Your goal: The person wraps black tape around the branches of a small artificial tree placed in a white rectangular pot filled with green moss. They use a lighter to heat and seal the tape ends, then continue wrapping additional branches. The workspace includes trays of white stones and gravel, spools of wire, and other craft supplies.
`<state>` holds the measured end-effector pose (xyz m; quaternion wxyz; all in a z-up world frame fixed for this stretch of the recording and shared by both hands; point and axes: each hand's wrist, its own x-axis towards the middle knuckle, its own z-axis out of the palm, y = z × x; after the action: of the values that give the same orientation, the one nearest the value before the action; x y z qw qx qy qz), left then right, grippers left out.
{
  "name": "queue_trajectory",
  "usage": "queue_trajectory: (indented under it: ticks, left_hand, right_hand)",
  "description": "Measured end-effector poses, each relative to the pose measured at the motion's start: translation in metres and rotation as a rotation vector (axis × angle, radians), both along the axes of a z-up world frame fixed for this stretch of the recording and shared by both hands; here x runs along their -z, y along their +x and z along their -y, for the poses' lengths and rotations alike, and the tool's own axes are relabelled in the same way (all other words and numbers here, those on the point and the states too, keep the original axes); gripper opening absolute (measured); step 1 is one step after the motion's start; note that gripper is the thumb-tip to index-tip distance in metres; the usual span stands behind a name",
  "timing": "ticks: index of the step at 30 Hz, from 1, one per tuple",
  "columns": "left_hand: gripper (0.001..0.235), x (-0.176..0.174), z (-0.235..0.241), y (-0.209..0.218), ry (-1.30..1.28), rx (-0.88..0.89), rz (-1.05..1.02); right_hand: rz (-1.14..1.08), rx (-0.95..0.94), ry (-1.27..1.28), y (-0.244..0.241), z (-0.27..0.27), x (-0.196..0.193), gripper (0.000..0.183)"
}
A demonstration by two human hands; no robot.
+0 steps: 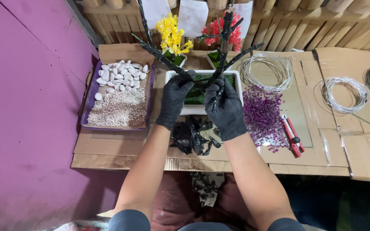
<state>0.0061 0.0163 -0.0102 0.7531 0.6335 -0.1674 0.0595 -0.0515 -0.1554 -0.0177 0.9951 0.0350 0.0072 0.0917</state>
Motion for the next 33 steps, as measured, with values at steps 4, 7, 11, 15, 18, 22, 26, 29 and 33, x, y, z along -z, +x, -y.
queue_trajectory:
  ticks: [4, 7, 11, 15, 18, 22, 26, 29, 33]
  left_hand:
    - [0.022, 0.003, 0.004, -0.001, 0.06, -0.076, 0.057]
    - [0.022, 0.002, 0.004, -0.005, 0.119, -0.136, 0.077]
    - [0.022, -0.003, 0.006, -0.008, 0.259, -0.215, 0.083]
    - [0.021, 0.003, 0.006, -0.006, 0.267, -0.242, 0.093]
    - [0.026, 0.009, 0.011, 0.003, 0.32, -0.266, 0.073]
    - [0.028, 0.0, 0.014, -0.001, 0.408, -0.31, 0.039]
    - [0.026, -0.007, 0.013, -0.005, 0.394, -0.324, 0.023]
    - [0.027, -0.003, 0.012, -0.003, 0.336, -0.29, 0.018]
    - [0.028, -0.006, 0.013, -0.002, 0.324, -0.286, 0.017]
  right_hand:
    - [0.01, 0.042, -0.03, -0.002, 0.004, -0.003, 0.022]
    - [-0.052, 0.224, -0.165, -0.033, 0.001, -0.021, 0.024]
    - [-0.249, 0.934, -1.127, -0.104, -0.047, -0.047, 0.05]
    - [0.374, 1.205, -1.69, -0.113, -0.077, -0.027, 0.052]
    - [0.61, 1.053, -1.856, -0.092, -0.086, -0.027, 0.057]
    - [0.637, 1.05, -1.985, -0.055, -0.077, -0.018, 0.069]
    - [0.629, 0.803, -1.507, -0.029, -0.064, -0.005, 0.067]
    - [0.61, 0.745, -1.277, -0.009, -0.058, 0.011, 0.06]
    - [0.555, 0.707, -1.161, 0.008, -0.053, 0.02, 0.056]
